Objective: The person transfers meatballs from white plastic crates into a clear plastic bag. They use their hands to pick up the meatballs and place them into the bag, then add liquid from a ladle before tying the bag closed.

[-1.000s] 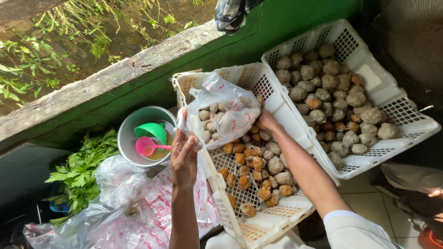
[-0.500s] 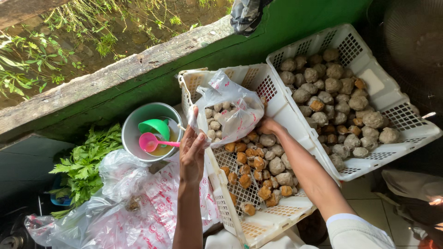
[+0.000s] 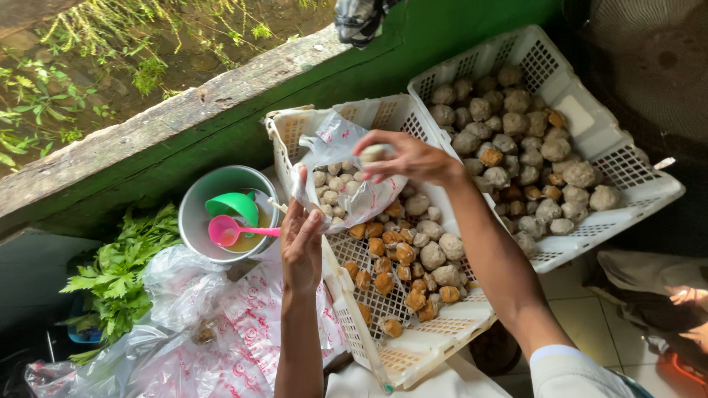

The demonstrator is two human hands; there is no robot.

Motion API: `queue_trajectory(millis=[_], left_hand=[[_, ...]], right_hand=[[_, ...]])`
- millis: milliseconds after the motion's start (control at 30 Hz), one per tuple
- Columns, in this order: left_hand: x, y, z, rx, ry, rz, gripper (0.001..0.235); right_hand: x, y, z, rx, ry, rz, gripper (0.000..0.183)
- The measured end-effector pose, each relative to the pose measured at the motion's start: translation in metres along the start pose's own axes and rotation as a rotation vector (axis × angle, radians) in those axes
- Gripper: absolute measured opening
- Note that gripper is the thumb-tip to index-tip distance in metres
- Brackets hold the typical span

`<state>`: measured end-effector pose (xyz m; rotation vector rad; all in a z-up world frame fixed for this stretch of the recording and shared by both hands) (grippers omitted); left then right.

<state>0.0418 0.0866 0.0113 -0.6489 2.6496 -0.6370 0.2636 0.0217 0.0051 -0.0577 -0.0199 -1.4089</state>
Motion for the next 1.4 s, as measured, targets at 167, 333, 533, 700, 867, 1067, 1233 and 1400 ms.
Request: queue_trajectory(millis=[167, 333, 533, 700, 867, 1067, 1233, 1400], left_hand=[[0.000, -0.001, -0.005, -0.011, -0.052, 0.032, 0.079], [0.004, -0.011, -0.007, -0.268, -0.020, 0.035, 0.075], [0.004, -0.022, -0.007, -0.337, -0.003, 0.057, 0.074], [0.007, -0.017, -0.010, -0.297, 0.065, 0.013, 0.076], [0.009, -0.020, -0.010, -0.369, -0.014, 0.065, 0.073], [0.010, -0.020, -0.005, -0.278, 0.004, 0.018, 0.074], [0.010, -0.020, -0.004, -0.313, -0.014, -0.034, 0.070], [0.017, -0.020, -0.011, -0.567, -0.082, -0.062, 0.065]], right_hand=[[-0.023, -0.007, 0.004, 0.465, -0.144, -0.178, 0.041], [0.055, 0.064, -0.106, 0.721, -0.575, -0.398, 0.028], [0.093, 0.031, -0.270, 0.876, -0.931, -0.126, 0.034], [0.068, 0.019, -0.257, 0.847, -0.681, -0.195, 0.019], [0.022, -0.024, -0.215, 0.881, -0.170, -0.164, 0.048], [0.013, -0.016, -0.267, 0.892, -0.207, -0.171, 0.059], [-0.009, -0.016, -0.321, 1.974, -0.263, 0.233, 0.037], [0.029, -0.011, -0.308, 3.158, 0.565, 1.666, 0.023]])
Point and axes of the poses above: each hand's wrist, its own x-axis away from the middle knuckle, its own y-axis out of the back of the hand, z = x × y, the point moved 6 cm from there along -x, towards the middle knuckle, and after that the axes turned 12 degrees about z, right-handed, at the moved point
